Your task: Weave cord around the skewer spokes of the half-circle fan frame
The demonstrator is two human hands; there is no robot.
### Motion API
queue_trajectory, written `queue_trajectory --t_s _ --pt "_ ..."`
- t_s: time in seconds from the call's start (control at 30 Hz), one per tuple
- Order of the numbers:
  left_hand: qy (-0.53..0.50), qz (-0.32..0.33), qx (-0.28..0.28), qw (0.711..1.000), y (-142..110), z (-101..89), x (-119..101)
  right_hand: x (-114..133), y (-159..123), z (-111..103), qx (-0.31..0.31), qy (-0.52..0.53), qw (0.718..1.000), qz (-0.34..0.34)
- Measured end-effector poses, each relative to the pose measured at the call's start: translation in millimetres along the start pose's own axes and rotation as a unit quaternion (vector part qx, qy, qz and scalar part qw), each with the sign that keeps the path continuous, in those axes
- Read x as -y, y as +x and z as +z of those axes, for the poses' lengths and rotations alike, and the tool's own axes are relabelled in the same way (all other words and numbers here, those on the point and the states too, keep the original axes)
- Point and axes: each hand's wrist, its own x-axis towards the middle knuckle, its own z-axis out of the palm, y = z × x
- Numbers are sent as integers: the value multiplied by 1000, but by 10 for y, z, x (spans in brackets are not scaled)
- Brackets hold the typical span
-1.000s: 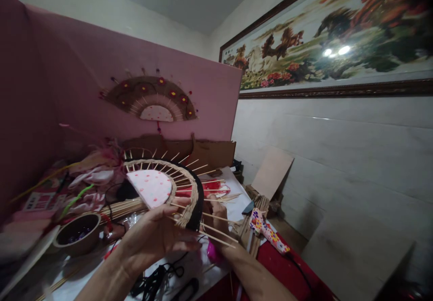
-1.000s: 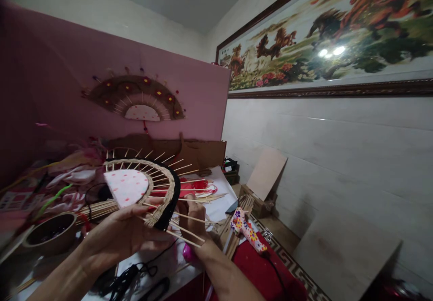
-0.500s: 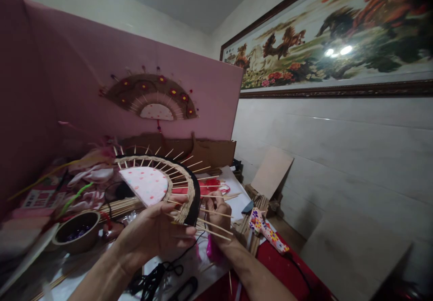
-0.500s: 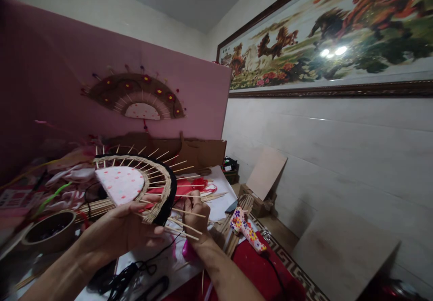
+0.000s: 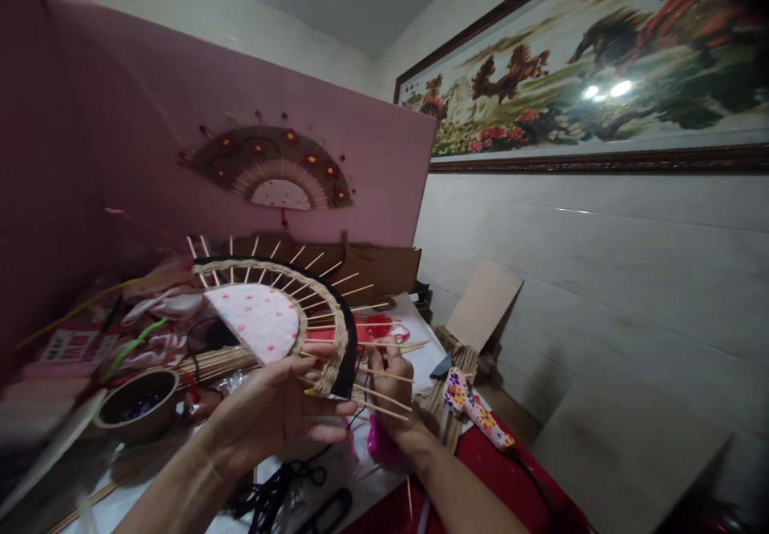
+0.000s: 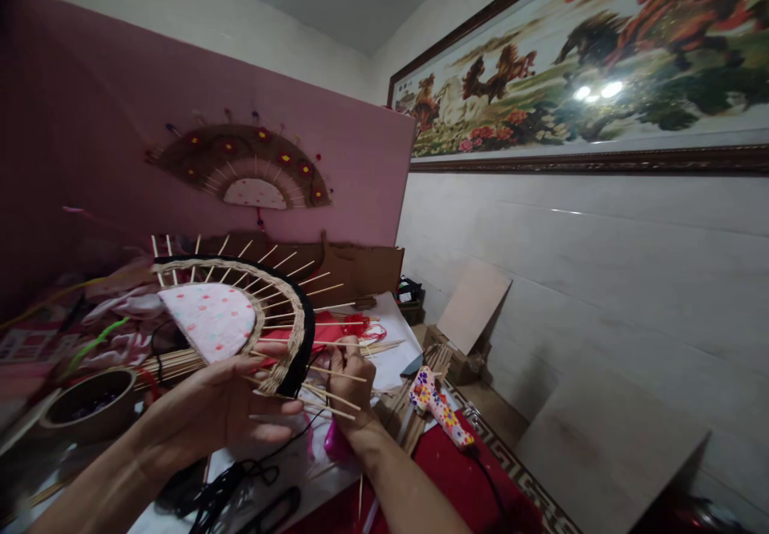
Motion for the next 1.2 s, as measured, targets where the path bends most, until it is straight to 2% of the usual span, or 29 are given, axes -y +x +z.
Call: queue_trajectory --t_s 0.33,0.77,1.2 --pt "3 10 -9 1000 14 -38 -9 7 4 57 -45 4 999 -3" --pt "21 0 -25 999 13 -2 -9 -75 34 32 -39 -9 999 2" --pt "20 -1 -16 1000 38 -45 -5 25 60 -31 -44 -19 999 -12"
